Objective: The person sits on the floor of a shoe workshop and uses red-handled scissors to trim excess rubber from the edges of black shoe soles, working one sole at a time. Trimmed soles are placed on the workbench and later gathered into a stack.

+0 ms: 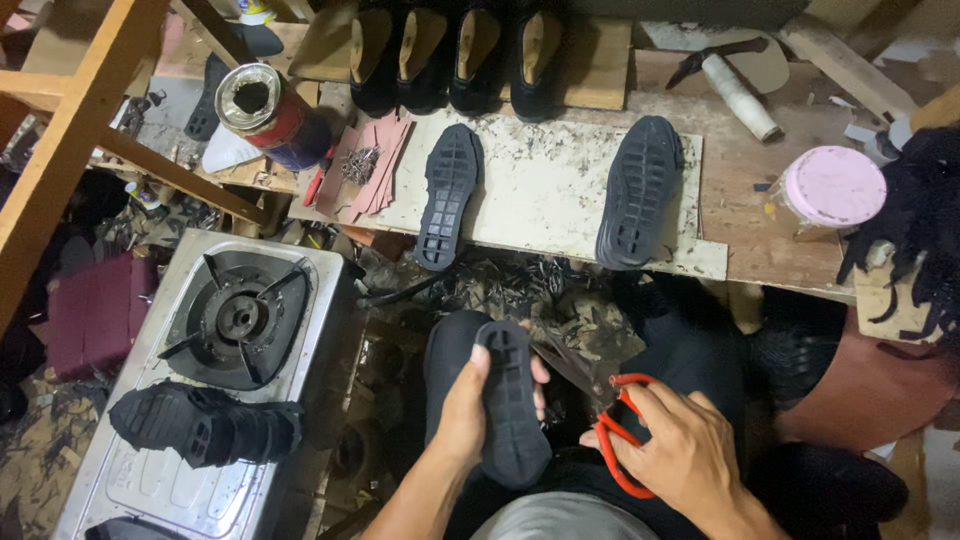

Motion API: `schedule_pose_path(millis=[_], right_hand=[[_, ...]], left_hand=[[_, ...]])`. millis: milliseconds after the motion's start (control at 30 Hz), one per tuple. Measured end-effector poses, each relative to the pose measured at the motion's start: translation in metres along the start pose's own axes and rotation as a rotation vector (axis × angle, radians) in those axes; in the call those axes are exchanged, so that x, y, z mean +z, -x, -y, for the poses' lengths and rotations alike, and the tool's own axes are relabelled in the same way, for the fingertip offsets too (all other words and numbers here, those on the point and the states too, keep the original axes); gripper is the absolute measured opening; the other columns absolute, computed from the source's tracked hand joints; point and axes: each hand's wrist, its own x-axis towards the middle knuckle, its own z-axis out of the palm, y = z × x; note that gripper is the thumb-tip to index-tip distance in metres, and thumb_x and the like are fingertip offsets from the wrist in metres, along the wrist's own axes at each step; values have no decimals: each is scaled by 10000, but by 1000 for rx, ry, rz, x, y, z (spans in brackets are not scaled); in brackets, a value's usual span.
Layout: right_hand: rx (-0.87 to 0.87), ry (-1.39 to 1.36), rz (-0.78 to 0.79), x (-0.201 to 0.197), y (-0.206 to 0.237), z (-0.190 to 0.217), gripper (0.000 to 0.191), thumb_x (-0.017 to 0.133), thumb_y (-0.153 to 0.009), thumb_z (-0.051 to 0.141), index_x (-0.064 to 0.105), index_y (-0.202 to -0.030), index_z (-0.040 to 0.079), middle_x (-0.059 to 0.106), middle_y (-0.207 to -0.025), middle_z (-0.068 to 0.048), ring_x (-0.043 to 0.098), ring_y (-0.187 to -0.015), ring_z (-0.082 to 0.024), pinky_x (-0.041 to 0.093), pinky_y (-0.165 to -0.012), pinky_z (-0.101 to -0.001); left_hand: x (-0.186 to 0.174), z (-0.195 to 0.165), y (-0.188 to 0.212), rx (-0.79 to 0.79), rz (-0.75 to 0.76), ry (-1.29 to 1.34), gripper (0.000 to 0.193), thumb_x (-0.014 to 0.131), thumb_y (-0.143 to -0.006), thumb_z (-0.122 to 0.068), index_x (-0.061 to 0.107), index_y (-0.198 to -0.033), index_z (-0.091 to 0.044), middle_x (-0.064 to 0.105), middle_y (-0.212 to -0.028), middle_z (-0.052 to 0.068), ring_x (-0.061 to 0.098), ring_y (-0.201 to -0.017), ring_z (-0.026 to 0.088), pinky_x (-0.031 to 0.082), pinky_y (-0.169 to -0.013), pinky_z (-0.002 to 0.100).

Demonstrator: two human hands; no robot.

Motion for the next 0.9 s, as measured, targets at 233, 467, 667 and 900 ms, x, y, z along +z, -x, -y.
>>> schedule_pose_path(millis=[233,467,667,900], right_hand=[[-82,18,-7,1,-8,-1,589,879,-598,426,697,-1009,44,720,-870,-71,690,-709,-286,481,-633,-409],[-181,16,111,-9,-1,-13,588,880,-618,501,718,-963,53,723,-840,-60,692,-637,-263,499,-569,-382],[-448,75,145,-21,11,-37,402,826,-698,517,720,-912,194,715,-957,-28,684,-712,-233,491,-583,-362],[-275,29,228,-30,15,-36,590,877,-579,518,743,-936,67,731,-915,-61,689,-641,-249,517,-560,-367]], left_hand=[[1,1,11,-134,175,-72,704,351,-1040,-586,665,-1097,42,709,-817,148,706,-721,232,591,-723,362],[-16,-17,12,-262,279,-201,709,386,-1059,-594,658,-1088,60,703,-832,146,703,-706,228,603,-677,357],[-27,-35,10,-431,410,-250,697,400,-1038,-596,640,-1118,53,712,-939,126,705,-714,224,609,-658,366],[-30,-34,11,-510,405,-216,680,417,-1043,-582,664,-1093,50,718,-920,127,698,-684,224,598,-627,356]])
